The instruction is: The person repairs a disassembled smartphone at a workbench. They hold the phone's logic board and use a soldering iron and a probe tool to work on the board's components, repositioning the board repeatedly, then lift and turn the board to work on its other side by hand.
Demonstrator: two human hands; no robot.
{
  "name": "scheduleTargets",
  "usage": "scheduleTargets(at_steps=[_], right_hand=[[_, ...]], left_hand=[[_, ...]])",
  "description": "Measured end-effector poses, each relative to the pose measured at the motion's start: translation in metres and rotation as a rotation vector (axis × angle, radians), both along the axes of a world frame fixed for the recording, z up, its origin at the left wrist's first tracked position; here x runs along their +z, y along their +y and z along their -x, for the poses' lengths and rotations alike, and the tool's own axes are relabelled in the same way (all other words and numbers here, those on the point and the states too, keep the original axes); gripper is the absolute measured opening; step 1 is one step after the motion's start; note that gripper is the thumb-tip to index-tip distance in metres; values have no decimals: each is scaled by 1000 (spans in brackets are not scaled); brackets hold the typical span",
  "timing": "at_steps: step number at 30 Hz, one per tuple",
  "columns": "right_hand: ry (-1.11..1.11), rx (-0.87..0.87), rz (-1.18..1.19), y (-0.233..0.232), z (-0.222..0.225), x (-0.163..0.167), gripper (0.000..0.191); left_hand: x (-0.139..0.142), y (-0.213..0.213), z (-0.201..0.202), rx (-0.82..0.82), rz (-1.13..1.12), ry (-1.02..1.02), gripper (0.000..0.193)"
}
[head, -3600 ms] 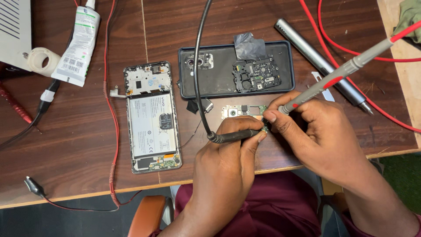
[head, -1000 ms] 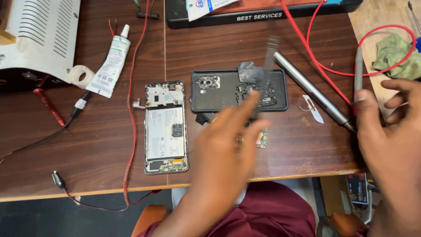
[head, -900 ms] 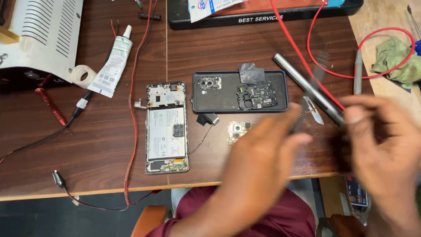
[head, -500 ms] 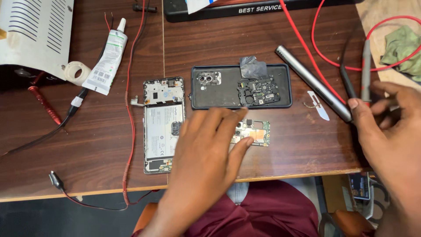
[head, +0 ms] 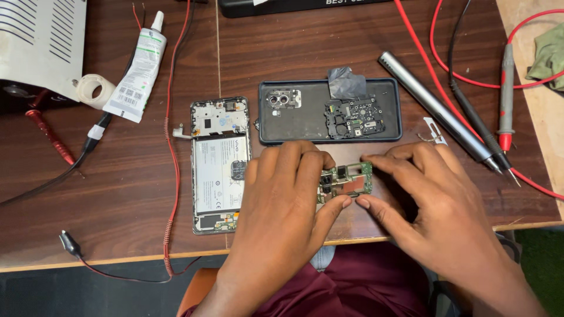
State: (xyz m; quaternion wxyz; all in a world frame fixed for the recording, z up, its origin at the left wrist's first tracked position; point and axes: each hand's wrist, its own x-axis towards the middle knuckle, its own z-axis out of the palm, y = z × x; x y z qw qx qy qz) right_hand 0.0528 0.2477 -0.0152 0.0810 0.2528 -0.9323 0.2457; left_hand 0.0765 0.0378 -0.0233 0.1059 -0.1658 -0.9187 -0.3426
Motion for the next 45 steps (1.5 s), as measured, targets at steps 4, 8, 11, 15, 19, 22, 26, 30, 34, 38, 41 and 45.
scheduleTargets(at_steps=[4,8,11,15,19,22,26,30,34,38,41,45], right_hand=[[-62,-19,129,8,1,-10,23],[-441,-206,487,19,0,-19,20],[-480,-144,678,25,3,-19,22],[-482,-197,715,20,5,-20,31],[-473,-199,716,14,3,-17,33],[-415,-202,623,10,1,-16,32],[-414,-240,591,8,0,-17,32],[-412,-221,573,7,3,-14,33],[-257,-288,540,-4,2,-8,34],[45,-53,406,-16,-8,6,28],[29,121,258,-19,-2,15,33],[19,252,126,-22,12,25,33]], left_hand=[[-3,2,0,-44,-119,-53,33],[-5,5,-3,-14,-447,-197,39],[-9,8,2,11,-711,-417,49],[-16,7,9,-66,-947,-497,50],[-19,3,8,-122,-935,-510,59],[-19,3,7,-85,-881,-495,64],[-18,4,7,-88,-876,-510,57],[-17,5,6,-85,-916,-525,56],[-17,8,6,-57,-894,-536,55],[-16,7,5,-80,-861,-451,51],[-17,7,5,-81,-826,-380,50],[-16,5,3,-87,-839,-365,52]])
